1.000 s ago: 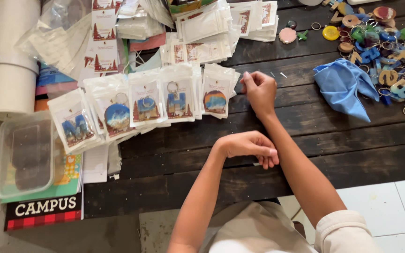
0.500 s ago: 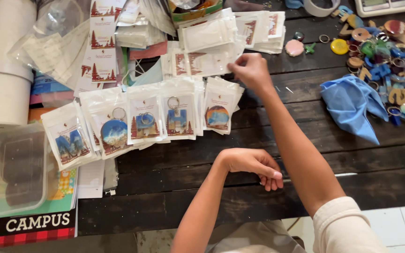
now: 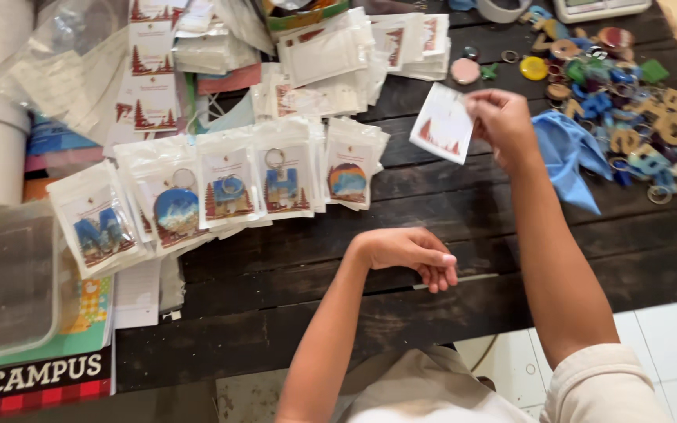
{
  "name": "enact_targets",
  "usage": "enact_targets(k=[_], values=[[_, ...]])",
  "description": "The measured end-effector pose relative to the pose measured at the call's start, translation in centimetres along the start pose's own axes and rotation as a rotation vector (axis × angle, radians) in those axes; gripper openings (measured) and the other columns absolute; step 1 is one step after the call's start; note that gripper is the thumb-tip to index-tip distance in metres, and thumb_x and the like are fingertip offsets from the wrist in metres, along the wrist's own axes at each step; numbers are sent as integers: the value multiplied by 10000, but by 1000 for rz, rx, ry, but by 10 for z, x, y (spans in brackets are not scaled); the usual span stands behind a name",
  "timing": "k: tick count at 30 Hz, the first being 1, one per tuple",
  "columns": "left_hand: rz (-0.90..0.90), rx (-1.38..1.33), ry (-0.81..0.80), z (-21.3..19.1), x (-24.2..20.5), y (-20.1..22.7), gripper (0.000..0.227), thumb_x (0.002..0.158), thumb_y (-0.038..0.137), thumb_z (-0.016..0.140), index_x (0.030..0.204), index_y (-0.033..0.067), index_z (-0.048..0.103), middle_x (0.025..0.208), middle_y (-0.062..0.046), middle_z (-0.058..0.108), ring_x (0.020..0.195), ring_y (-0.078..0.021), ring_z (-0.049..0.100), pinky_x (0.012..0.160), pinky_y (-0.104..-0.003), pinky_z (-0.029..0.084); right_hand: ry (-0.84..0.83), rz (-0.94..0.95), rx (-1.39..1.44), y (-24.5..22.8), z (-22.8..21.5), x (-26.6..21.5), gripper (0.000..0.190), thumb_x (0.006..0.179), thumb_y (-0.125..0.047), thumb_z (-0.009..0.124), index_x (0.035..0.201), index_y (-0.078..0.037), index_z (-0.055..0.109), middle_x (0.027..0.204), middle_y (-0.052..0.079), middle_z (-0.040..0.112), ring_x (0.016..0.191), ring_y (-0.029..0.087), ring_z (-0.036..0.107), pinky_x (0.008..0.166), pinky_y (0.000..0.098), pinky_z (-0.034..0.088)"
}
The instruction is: The person wipes small keychain charms with a blue cloth, then inserts each into a small plastic bag with a printed card. The person seals the bags and places them in a growing stack on the table.
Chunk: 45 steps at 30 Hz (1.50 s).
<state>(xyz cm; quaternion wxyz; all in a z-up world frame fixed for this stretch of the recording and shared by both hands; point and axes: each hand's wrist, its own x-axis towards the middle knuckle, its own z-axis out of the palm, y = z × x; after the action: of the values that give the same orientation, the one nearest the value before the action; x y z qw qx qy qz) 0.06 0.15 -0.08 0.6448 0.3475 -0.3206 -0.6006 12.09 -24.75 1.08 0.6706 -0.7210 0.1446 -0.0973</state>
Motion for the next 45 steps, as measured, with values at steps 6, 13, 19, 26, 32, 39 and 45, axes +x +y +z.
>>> enact_targets(k=[6, 13, 19, 26, 32, 39, 45], values=[[-31, 40, 30, 5, -2, 5, 297, 1065, 205, 577, 1040, -48, 730, 905, -160, 758, 813, -202, 766, 752, -261, 612, -407, 122, -123, 0, -21, -66, 297, 926, -56, 700, 1187, 82, 665, 857, 228, 700, 582, 276, 703, 539, 388, 627], [-42, 58, 46, 8, -4, 7, 290, 1073, 184, 573, 1048, -60, 727, 908, -170, 751, 812, -209, 764, 756, -267, 613, -189, -123, -250, -34, -58, -73, 156, 994, -76, 658, 1119, -23, 737, 899, 197, 738, 571, 261, 719, 500, 326, 584], [-59, 41, 53, 9, -2, 9, 298, 1072, 191, 573, 1038, -64, 725, 898, -169, 752, 810, -206, 763, 749, -262, 614, -49, -650, -965, -18, -125, -54, 587, 806, -273, 884, 1357, -150, 722, 1226, 139, 709, 1115, 406, 662, 993, 488, 489], [-99, 40, 70, 11, -1, 15, 289, 1075, 176, 563, 1029, -56, 729, 895, -169, 751, 811, -205, 763, 747, -259, 613, 189, -458, -814, 17, -160, -62, 188, 939, -98, 648, 1078, -86, 774, 919, 164, 684, 890, 370, 650, 813, 436, 514], [-151, 176, 21, 12, -2, 27, 393, 1067, 300, 525, 1062, -35, 731, 937, -124, 746, 822, -159, 717, 781, -259, 594, 325, 3, -753, -44, -191, -80, 492, 1017, -376, 534, 612, -130, 398, 602, -15, 309, 602, 142, 311, 577, 377, 260], [-171, 182, 52, 15, -1, 31, 403, 1075, 290, 508, 1052, -43, 735, 934, -123, 748, 806, -163, 718, 771, -259, 597, 238, -113, -1134, -37, -185, -64, 221, 920, -264, 824, 1108, -147, 816, 1165, 113, 763, 1056, 297, 685, 809, 457, 550], [-117, 45, 91, 14, -1, 22, 317, 1079, 179, 538, 1030, -71, 725, 909, -176, 747, 816, -212, 760, 760, -279, 609, 327, -251, -1216, 19, -186, -39, 300, 908, -339, 806, 1193, -248, 798, 1111, 120, 702, 1033, 403, 686, 882, 530, 553]])
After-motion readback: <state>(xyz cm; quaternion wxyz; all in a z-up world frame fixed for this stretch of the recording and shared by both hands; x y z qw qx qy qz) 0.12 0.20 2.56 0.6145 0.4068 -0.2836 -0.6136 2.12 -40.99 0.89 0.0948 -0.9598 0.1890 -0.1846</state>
